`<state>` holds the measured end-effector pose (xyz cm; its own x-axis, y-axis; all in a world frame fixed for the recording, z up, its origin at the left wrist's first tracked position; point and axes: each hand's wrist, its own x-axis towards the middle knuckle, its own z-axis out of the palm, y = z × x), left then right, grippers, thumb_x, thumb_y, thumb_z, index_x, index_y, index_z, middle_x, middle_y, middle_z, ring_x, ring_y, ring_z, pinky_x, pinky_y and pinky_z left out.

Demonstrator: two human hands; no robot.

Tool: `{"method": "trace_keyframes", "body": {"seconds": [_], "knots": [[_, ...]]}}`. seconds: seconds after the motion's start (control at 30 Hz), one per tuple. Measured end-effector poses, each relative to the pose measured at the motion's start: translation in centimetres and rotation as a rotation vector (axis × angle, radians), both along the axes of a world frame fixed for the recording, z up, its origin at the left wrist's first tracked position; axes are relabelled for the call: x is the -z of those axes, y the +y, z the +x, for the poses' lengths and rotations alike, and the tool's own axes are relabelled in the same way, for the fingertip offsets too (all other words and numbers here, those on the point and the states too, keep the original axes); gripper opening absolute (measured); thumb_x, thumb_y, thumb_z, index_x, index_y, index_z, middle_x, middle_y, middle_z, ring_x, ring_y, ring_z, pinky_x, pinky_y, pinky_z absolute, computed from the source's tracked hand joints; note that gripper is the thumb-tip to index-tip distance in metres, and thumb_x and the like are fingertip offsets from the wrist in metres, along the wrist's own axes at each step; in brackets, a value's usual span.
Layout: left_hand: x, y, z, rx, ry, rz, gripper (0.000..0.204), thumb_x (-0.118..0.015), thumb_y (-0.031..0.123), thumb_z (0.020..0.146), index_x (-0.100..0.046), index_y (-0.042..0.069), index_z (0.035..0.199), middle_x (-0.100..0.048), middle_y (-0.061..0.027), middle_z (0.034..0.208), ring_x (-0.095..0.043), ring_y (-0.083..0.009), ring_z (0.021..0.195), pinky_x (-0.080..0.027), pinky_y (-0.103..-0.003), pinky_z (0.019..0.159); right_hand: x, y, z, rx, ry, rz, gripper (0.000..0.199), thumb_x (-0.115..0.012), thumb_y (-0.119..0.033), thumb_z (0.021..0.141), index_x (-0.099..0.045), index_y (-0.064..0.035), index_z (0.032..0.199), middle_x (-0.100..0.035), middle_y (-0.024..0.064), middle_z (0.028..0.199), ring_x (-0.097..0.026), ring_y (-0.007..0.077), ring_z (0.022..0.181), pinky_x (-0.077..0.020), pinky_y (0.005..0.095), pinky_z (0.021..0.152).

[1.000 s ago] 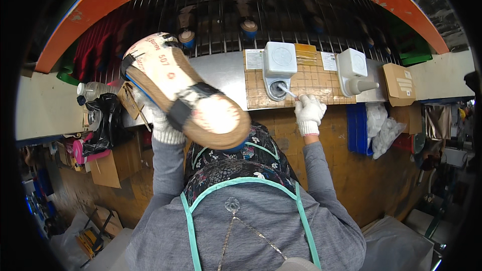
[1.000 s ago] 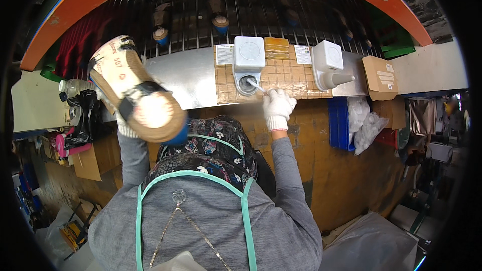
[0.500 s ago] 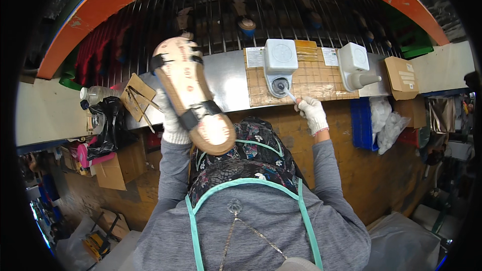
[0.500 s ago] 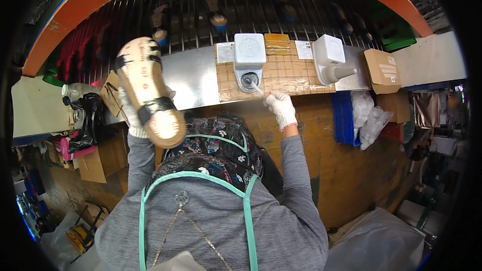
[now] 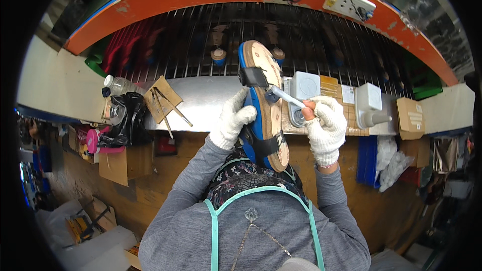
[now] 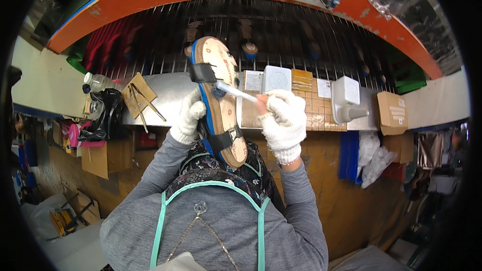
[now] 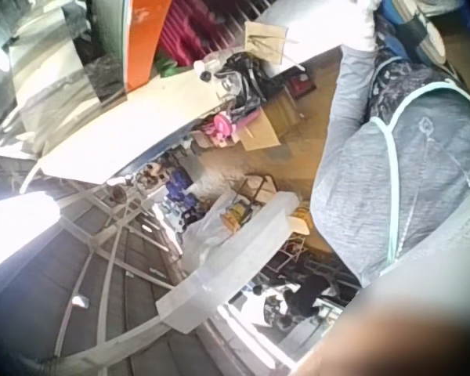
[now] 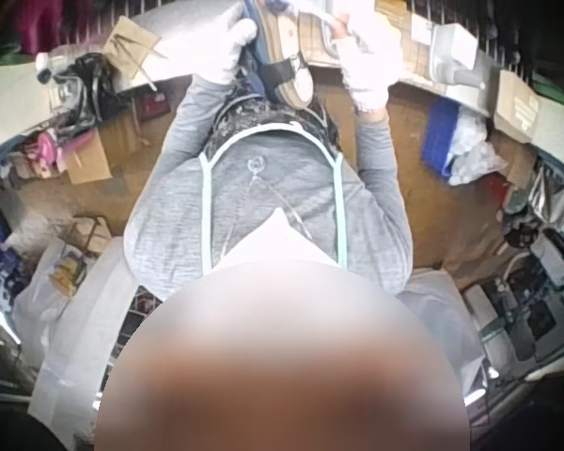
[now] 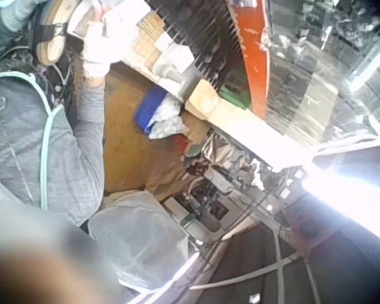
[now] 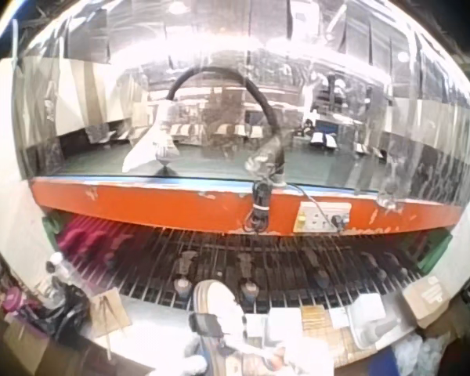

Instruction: The person holds a blue shoe on a last and repeatedly applies a dark liquid to the sole and heel with a small brush. They dip the brush into a container on the workbench and rotate the shoe to cover different areas.

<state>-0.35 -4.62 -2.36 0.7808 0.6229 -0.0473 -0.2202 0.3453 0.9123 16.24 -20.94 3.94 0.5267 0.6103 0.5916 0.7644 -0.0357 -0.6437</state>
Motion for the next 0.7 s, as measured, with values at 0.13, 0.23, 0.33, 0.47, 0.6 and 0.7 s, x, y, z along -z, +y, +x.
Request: {"method": "trace_keyframes", "body": {"seconds": [0.13, 0.23, 0.33, 0.47, 0.6, 0.7], "knots": [[-0.1, 0.1, -1.2, 0.021, -0.031, 0.032, 0.078, -0.079, 0.023, 0.084, -0.044, -0.010, 0.144, -0.065, -0.0120, 0.118, -0.061, -0.0130, 0.098, -0.053, -0.027, 0.085, 0.4, 1.8, -0.1, 0.003, -0.007, 0.046, 0.017, -0.083, -0.007, 0.076, -0.078, -0.0086, 0.092, -0.070, 0.0041, 0.094, -0.056, 0.0203, 0.084, -0.0454, 0.0327, 0.075], [-0.3, 0.6, -1.9, 0.036, 0.025, 0.067, 0.077, -0.079, 0.022, 0.083, -0.044, -0.009, 0.144, -0.066, -0.0130, 0.120, -0.063, -0.0153, 0.102, -0.054, -0.030, 0.089, -0.1, 2.9, 0.3, -0.023, -0.063, -0.004, 0.017, -0.083, -0.006, 0.075, -0.078, -0.0084, 0.092, -0.070, 0.0049, 0.094, -0.056, 0.0206, 0.084, -0.0458, 0.0327, 0.075], [-0.5, 0.9, -2.4, 0.015, 0.047, 0.060, 0.078, -0.080, 0.020, 0.082, -0.044, -0.009, 0.145, -0.066, -0.0132, 0.120, -0.064, -0.0162, 0.103, -0.054, -0.030, 0.091, -0.6, 4.7, 0.7, -0.067, -0.113, 0.030, 0.017, -0.082, -0.006, 0.075, -0.078, -0.0076, 0.091, -0.070, 0.0058, 0.095, -0.057, 0.0207, 0.084, -0.0459, 0.0323, 0.075], [-0.6, 1.2, -2.6, 0.007, 0.015, 0.036, 0.081, -0.079, 0.028, 0.084, -0.042, -0.007, 0.147, -0.064, -0.0131, 0.124, -0.061, -0.0164, 0.108, -0.052, -0.031, 0.095, -1.2, 6.5, 1.3, -0.092, -0.110, 0.040, 0.016, -0.081, -0.005, 0.075, -0.078, -0.0059, 0.091, -0.070, 0.0067, 0.093, -0.058, 0.0204, 0.085, -0.0455, 0.0323, 0.076], [-1.2, 1.8, -2.9, 0.006, -0.007, -0.039, 0.084, -0.076, 0.039, 0.087, -0.041, -0.006, 0.149, -0.062, -0.0132, 0.128, -0.059, -0.0173, 0.113, -0.048, -0.033, 0.101, -1.6, 7.3, 2.2, -0.263, -0.055, 0.031, 0.015, -0.081, -0.007, 0.075, -0.077, -0.0057, 0.089, -0.070, 0.0068, 0.090, -0.058, 0.0204, 0.083, -0.0451, 0.0318, 0.075], [-1.8, 2.3, -2.8, 0.013, -0.053, -0.078, 0.081, -0.073, 0.042, 0.090, -0.042, -0.005, 0.149, -0.061, -0.0133, 0.130, -0.059, -0.0187, 0.116, -0.047, -0.033, 0.103, -1.7, 7.0, 2.6, -0.298, -0.106, -0.009, 0.014, -0.081, -0.008, 0.074, -0.077, -0.0063, 0.087, -0.070, 0.0070, 0.089, -0.058, 0.0205, 0.082, -0.0450, 0.0316, 0.075]]}}
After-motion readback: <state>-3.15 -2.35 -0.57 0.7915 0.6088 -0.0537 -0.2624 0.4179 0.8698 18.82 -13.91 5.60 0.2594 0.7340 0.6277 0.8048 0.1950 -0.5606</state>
